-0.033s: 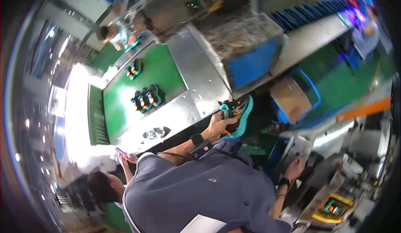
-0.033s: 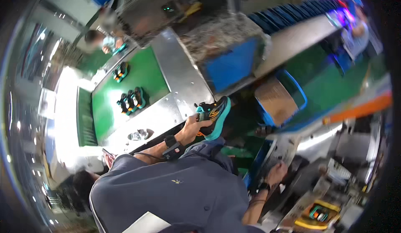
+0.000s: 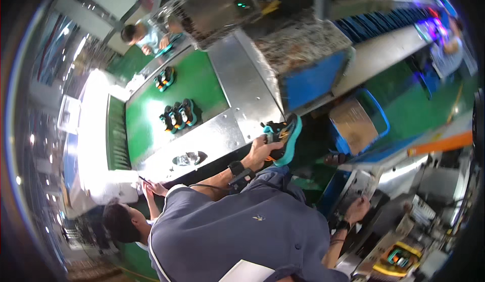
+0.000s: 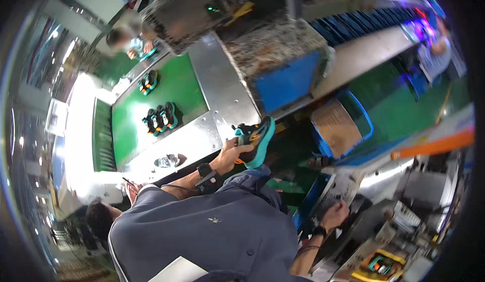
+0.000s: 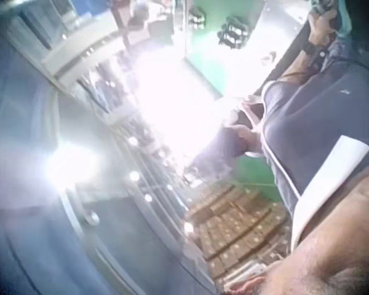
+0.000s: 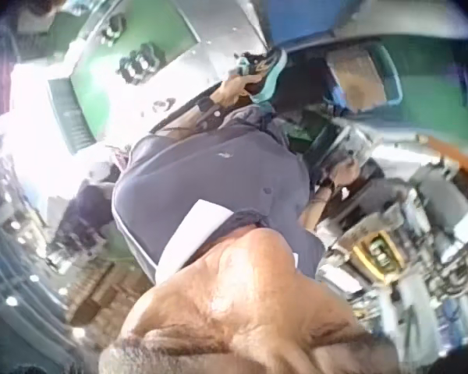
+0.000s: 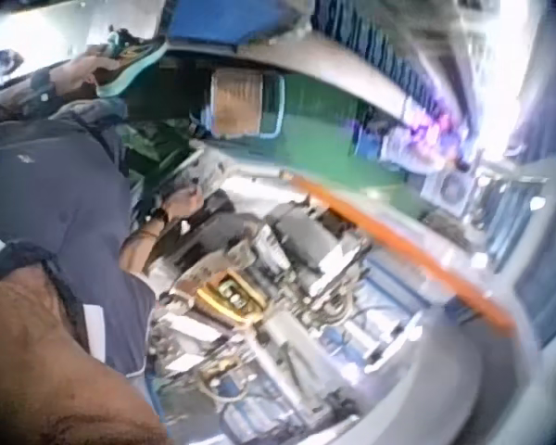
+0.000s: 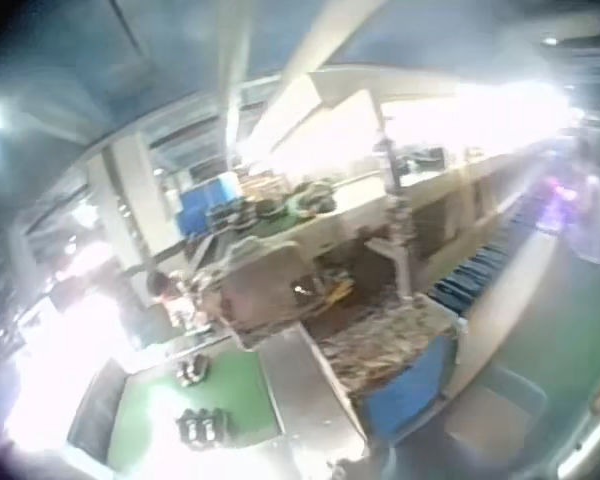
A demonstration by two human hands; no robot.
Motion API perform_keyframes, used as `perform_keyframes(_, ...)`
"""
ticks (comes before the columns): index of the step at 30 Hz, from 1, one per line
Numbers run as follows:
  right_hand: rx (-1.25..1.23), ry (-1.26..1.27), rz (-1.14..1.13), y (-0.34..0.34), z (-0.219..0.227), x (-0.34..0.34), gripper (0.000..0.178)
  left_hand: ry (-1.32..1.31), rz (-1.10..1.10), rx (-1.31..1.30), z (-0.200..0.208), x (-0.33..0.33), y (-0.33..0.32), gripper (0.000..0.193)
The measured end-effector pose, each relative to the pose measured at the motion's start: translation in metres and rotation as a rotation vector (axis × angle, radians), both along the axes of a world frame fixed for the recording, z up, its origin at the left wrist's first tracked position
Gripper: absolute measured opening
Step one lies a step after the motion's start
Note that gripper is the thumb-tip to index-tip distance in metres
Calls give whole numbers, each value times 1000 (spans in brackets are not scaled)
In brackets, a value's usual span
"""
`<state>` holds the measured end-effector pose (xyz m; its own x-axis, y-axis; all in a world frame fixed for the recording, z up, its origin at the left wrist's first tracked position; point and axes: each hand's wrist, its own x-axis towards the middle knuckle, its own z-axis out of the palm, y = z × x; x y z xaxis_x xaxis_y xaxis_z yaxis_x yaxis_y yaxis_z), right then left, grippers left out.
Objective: The person picks up shoes from a conveyor belt, places them into a press machine, operates the machine via a control panel, and places the finished shoes back onto the belt.
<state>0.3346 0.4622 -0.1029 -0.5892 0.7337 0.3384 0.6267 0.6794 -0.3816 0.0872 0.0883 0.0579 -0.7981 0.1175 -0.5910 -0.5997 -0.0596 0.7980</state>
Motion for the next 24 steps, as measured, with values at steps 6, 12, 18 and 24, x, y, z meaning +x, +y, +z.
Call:
perform_keyframes(6,-64,390,47,24,159,-139,18,147,417,-63,-82,-80,-136,41)
perform_keyframes(12,207,550,616,-56,369,-373,12,222,541,-540,-178,-175,-300,50)
perform_keyframes(18,114,448,972,-153,476,-624,23,241,556,-1000,-236,-213,-395,66)
perform_keyframes(24,57,-130,656,-208,519,-896,64,88,646,-1005,-254,-213,-403,71)
